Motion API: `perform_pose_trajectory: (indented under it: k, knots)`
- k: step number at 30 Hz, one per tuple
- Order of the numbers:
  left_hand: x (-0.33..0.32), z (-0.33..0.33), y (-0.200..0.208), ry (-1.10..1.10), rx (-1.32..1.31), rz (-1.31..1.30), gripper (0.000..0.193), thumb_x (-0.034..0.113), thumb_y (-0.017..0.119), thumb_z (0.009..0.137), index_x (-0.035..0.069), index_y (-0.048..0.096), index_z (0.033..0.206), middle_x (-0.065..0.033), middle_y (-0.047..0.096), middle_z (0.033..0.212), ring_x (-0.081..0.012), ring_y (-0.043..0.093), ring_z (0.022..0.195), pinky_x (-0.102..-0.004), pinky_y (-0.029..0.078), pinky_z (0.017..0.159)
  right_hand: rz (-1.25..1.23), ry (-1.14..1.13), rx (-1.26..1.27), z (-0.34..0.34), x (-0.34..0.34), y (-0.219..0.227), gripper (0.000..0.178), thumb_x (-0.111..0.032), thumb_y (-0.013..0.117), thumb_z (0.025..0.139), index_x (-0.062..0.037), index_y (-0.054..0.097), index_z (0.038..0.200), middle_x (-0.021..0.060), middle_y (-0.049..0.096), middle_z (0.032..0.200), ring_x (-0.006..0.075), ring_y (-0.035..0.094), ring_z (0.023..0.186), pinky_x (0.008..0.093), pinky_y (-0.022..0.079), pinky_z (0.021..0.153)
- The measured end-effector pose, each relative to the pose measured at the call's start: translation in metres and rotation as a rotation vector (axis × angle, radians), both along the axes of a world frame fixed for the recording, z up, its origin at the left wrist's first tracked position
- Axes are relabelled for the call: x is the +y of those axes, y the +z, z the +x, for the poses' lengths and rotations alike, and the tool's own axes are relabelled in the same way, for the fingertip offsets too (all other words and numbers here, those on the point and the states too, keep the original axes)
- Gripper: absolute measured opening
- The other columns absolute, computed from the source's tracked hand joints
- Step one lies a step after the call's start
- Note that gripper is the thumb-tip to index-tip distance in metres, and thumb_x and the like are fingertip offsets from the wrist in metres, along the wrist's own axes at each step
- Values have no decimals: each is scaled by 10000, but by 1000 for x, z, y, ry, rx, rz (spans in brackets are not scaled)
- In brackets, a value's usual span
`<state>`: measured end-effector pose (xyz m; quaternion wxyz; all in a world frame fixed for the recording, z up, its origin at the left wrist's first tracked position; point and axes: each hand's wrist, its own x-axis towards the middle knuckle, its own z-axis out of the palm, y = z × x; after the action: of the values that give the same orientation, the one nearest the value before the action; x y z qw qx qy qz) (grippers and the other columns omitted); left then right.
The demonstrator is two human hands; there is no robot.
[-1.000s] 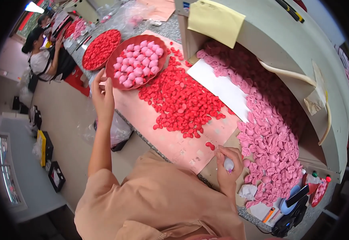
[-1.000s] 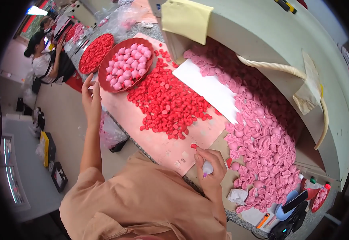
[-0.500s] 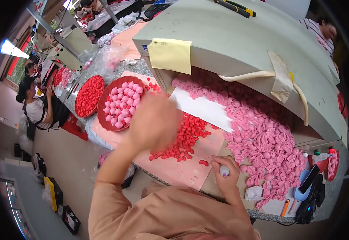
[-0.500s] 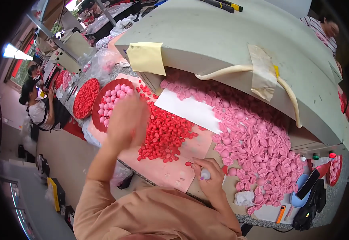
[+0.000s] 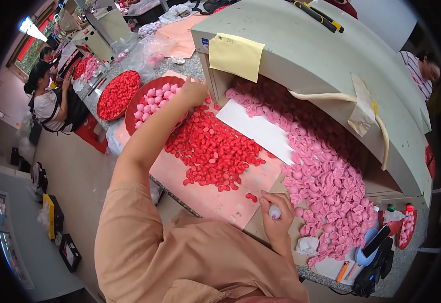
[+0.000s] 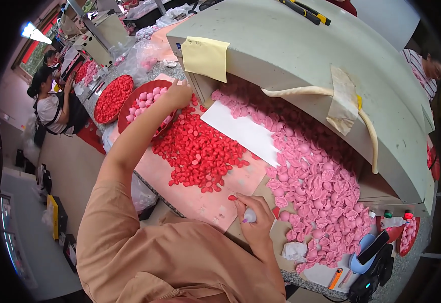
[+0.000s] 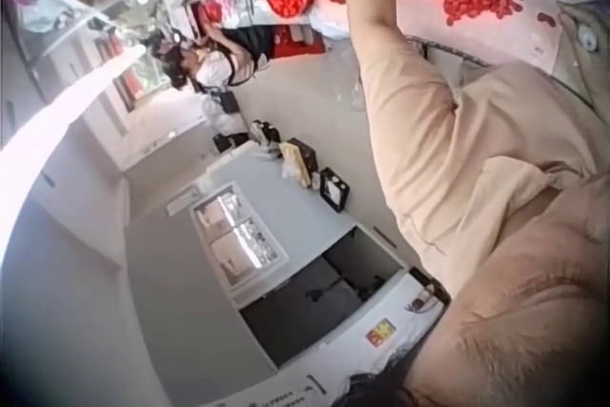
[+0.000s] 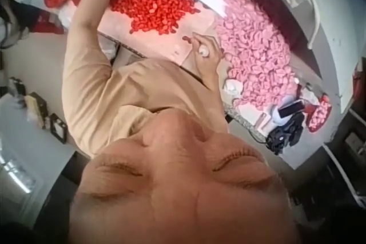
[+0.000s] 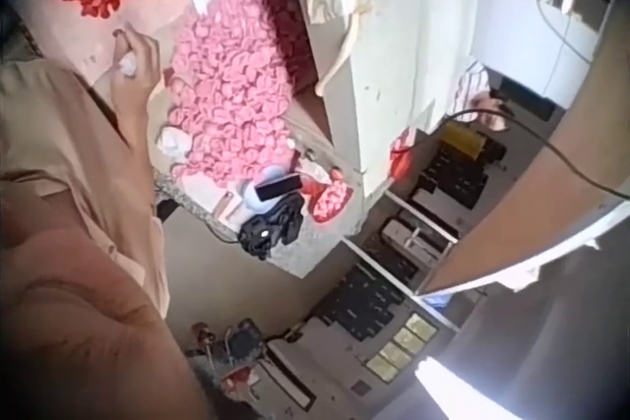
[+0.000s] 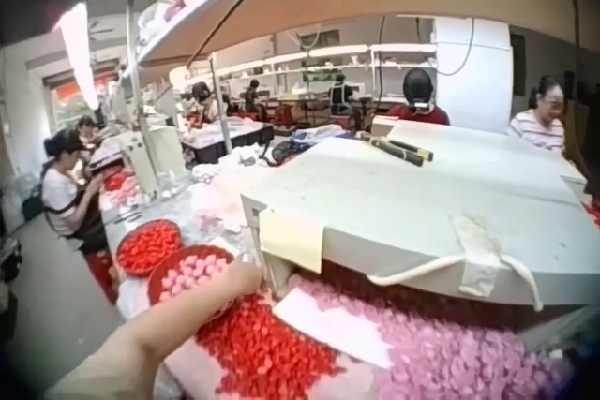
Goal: Assembling small pink and red plastic toy components at a factory workbench.
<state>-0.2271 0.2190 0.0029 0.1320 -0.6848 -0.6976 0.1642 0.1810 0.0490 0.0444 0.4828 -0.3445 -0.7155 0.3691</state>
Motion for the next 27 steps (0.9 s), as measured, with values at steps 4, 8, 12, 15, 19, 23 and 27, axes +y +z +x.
perform_pose_trajectory:
  k: [4,8,12,15,19,23,27]
  knots:
    - [-36,49,23,-43,16,-124,252,214,469,844,71,631,973,-84,644,951,-200,615,915,-446,305,1001,-2,26,16,0,-3,-5,181,24,681,739,-3,642,913,98,608,786,163,566,665,254,445,592]
    - [-62,57,10,-138,-18,49,237,139,446,835,40,554,1021,-101,604,907,-230,587,903,-441,325,968,-3,42,-16,2,-3,-4,181,27,675,744,-1,641,920,101,609,795,161,569,666,250,449,590]
    - [-93,81,17,-192,-296,149,315,53,462,798,-7,468,1107,-158,554,947,-290,547,958,-414,387,917,-15,44,-24,1,-4,-5,177,30,669,747,0,644,920,103,608,796,155,570,667,246,450,593]
    - [-104,86,26,-211,-508,230,360,4,469,784,-1,462,1145,-184,531,997,-334,524,977,-410,445,842,-16,47,-39,-2,-4,-7,174,31,669,746,1,645,916,101,608,791,154,570,665,246,449,594]
    - [-79,79,17,-41,-875,373,271,60,475,826,32,499,1094,-196,536,1002,-342,525,960,-415,427,835,-9,49,-83,-7,-2,-8,171,26,670,745,3,643,913,98,607,785,154,568,665,249,448,597]
    - [-72,87,1,-20,-911,333,276,281,524,858,37,538,984,-156,567,973,-353,531,950,-434,424,820,15,71,-143,-5,1,-16,211,48,667,740,-14,639,940,119,627,832,195,608,709,271,483,616]
    - [-89,103,13,119,-983,366,391,370,498,878,-6,554,969,-194,599,903,-368,550,895,-444,416,820,-29,20,-132,-6,1,-23,162,20,667,750,-3,639,908,110,622,821,182,589,725,268,465,642]
